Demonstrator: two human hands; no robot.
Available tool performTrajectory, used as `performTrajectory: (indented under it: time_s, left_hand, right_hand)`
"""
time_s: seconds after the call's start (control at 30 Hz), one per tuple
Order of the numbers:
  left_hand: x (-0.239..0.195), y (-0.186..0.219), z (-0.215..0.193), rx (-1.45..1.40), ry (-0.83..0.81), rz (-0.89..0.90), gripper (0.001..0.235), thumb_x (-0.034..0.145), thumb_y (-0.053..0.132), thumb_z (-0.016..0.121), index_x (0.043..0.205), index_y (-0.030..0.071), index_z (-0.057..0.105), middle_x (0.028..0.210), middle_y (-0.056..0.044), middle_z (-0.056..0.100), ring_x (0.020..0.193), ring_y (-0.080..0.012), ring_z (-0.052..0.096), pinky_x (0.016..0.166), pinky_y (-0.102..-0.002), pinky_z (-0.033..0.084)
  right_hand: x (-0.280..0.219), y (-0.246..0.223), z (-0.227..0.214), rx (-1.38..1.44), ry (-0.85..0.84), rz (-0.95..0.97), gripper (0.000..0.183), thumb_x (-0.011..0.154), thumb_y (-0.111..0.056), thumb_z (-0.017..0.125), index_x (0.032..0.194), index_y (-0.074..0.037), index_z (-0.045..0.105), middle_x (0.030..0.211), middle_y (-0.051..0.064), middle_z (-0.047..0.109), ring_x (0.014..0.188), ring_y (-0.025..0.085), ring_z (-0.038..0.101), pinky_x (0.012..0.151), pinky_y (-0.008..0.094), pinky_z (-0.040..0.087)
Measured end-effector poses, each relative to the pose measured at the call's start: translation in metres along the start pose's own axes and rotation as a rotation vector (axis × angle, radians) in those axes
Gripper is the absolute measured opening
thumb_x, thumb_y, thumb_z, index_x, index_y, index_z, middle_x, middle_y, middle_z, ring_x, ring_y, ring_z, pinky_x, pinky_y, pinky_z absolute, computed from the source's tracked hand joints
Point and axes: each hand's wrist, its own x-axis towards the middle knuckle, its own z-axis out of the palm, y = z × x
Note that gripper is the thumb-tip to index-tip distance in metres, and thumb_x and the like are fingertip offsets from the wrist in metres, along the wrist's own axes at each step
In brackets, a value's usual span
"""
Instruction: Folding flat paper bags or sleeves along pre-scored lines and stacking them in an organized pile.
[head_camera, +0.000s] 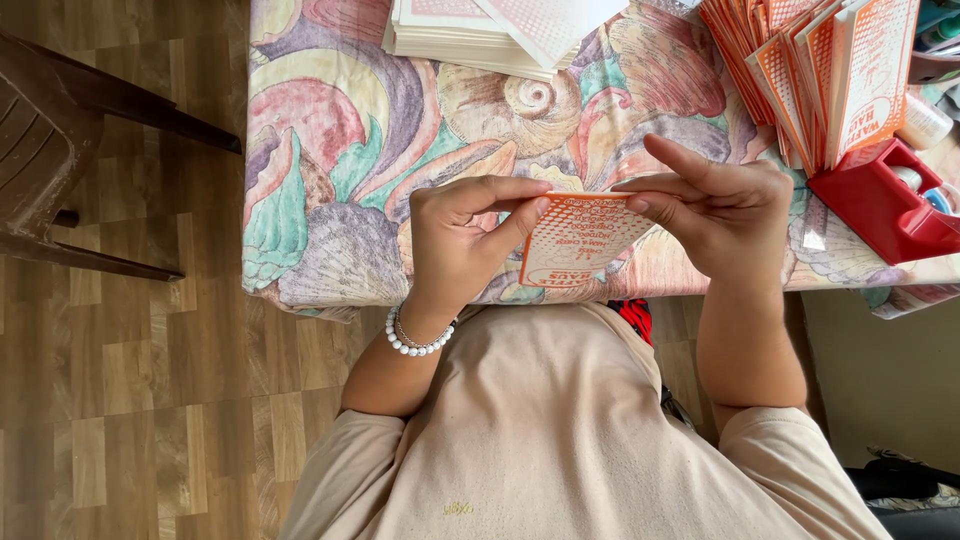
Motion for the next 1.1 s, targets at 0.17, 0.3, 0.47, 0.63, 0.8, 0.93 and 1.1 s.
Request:
performTrajectory:
  time_s: [0.17,0.3,0.47,0.63,0.8,0.93,1.1]
  left_hand:
    - [0.000,-0.002,0.002,-0.028,0.037,0.004,0.008,0.091,0.005,0.080,0.099,0.006,0.078,0.096,-0.008,0.079,0.082,-0.0116,0.076,0.074,-0.022,0.061]
    - [-0.004,-0.032,0.028,-0.234,0.290,-0.162,0.011,0.092,0.005,0.078,0.103,0.004,0.077,0.093,-0.009,0.078,0.077,-0.0083,0.071,0.069,-0.019,0.060]
    - [-0.005,-0.075,0.047,-0.287,0.434,-0.262,0.008,0.092,0.005,0.074,0.099,0.001,0.076,0.089,-0.008,0.077,0.078,-0.0124,0.072,0.072,-0.025,0.065]
    - [-0.024,-0.089,0.040,-0.240,0.444,-0.378,0.008,0.088,0.010,0.078,0.091,0.003,0.075,0.081,-0.007,0.076,0.074,-0.0119,0.072,0.069,-0.023,0.062]
    - [-0.058,-0.088,0.019,-0.132,0.147,-0.521,0.007,0.084,0.006,0.080,0.089,0.003,0.075,0.076,-0.007,0.076,0.069,-0.0108,0.073,0.064,-0.021,0.063]
    - [-0.055,-0.090,0.001,0.458,0.066,-0.038,0.022,0.102,0.027,0.062,0.101,0.007,0.072,0.098,-0.006,0.076,0.087,-0.0234,0.073,0.073,-0.035,0.054]
    - [-0.044,-0.132,0.000,0.744,-0.550,0.207,0.040,0.108,0.018,0.058,0.141,-0.004,0.056,0.157,-0.019,0.043,0.147,-0.0364,0.042,0.123,-0.066,0.011]
  right_hand:
    - [0.010,-0.007,0.002,-0.192,0.003,-0.182,0.057,0.091,0.001,0.083,0.140,0.011,0.056,0.116,0.028,0.071,0.108,0.029,0.072,0.096,0.036,0.063]
    - [0.002,-0.006,0.032,-0.738,0.178,-0.526,0.069,0.090,-0.033,0.104,0.134,-0.002,0.060,0.135,0.027,0.060,0.118,0.044,0.063,0.101,0.055,0.050]
    - [0.002,0.034,0.094,-1.105,0.235,-0.565,0.032,0.097,-0.042,0.084,0.115,-0.019,0.073,0.106,0.002,0.072,0.087,0.022,0.064,0.083,0.038,0.038]
    - [0.010,0.053,0.083,-1.107,0.129,-0.699,0.009,0.101,-0.014,0.081,0.099,-0.015,0.072,0.102,-0.005,0.071,0.084,0.016,0.066,0.076,0.035,0.037]
    - [0.003,0.061,0.055,-0.940,-0.298,-0.821,0.002,0.104,-0.006,0.072,0.103,-0.006,0.071,0.116,0.009,0.070,0.109,0.030,0.068,0.088,0.042,0.051]
    - [-0.013,0.078,0.055,-0.876,-0.425,-0.800,0.010,0.106,-0.009,0.066,0.100,-0.003,0.069,0.120,0.011,0.070,0.115,0.030,0.068,0.093,0.041,0.054]
    - [-0.020,0.088,0.057,-0.873,-0.487,-0.654,0.007,0.104,-0.006,0.067,0.109,-0.003,0.071,0.118,0.013,0.069,0.107,0.030,0.065,0.088,0.041,0.055]
